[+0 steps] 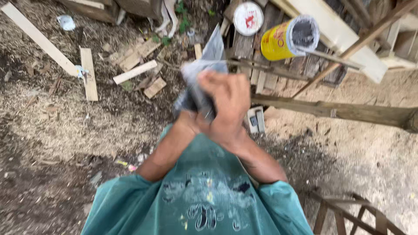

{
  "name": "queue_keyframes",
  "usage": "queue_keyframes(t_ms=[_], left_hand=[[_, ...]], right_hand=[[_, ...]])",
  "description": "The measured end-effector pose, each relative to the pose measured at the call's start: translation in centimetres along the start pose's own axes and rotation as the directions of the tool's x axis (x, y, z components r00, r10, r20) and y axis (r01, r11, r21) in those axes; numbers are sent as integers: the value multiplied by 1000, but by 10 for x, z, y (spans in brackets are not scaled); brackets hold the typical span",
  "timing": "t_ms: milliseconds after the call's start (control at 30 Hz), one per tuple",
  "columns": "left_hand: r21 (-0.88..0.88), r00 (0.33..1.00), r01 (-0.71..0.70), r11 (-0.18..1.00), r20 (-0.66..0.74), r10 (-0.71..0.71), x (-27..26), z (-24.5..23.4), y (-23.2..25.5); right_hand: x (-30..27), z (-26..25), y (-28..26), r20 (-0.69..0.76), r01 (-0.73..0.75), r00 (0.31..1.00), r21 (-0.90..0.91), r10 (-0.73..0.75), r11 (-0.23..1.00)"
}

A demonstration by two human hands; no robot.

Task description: The person sands the surface of a wooden pallet using a sanding block. They repeatedly rub the sandpaper against the wooden slats, occasionally switching the sandpaper sheet in their hands. The person moves around the pallet to reach different sections, maintaining a consistent sanding motion throughout the clip.

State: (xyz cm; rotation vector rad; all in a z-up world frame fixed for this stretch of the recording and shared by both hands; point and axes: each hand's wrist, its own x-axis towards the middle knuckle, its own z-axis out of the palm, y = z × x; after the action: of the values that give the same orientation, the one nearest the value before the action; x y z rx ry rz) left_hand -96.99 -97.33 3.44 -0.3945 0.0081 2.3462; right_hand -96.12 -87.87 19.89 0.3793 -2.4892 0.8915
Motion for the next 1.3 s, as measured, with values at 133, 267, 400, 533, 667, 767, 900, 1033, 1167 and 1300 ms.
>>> queue_keyframes(t_ms=[133, 267, 400, 533, 667, 767, 900, 1033, 1167, 1300], left_hand=[[-2, 993, 64, 998, 102, -63, 19, 20, 23], [-132, 900, 307, 943, 363, -242, 29, 20, 28], [129, 993, 4, 992, -118, 11, 42, 10, 33], [54, 971, 176, 983, 155, -183, 51, 1, 57], [101, 993, 110, 989, 40, -114, 70, 8, 85], [92, 987, 134, 987, 74, -141, 79, 15, 111], [52, 967, 218, 975, 123, -223, 86, 25, 129], [111, 995, 97, 989, -4, -97, 108, 29, 140], [75, 991, 119, 990, 60, -124, 102, 19, 138], [131, 989, 131, 983, 56, -139, 96, 21, 165]], right_hand=[[20, -9, 10, -17, 55, 998, 55, -54, 997], [39, -7, 36, -128, -91, 987, 43, 95, 995], [32, -3, 42, -44, 95, 995, 50, -93, 994], [36, 7, 45, -72, 85, 994, 51, -81, 995], [76, 17, 49, -113, 90, 990, 44, -84, 995], [104, 28, 44, -104, 58, 993, 18, -56, 998], [120, 42, 31, -51, 79, 996, 23, -77, 997], [124, 62, 19, -6, 171, 984, -197, -175, 965], [131, 70, 12, -57, 110, 991, -149, -119, 983], [145, 83, 10, -109, 189, 973, -125, -203, 974]])
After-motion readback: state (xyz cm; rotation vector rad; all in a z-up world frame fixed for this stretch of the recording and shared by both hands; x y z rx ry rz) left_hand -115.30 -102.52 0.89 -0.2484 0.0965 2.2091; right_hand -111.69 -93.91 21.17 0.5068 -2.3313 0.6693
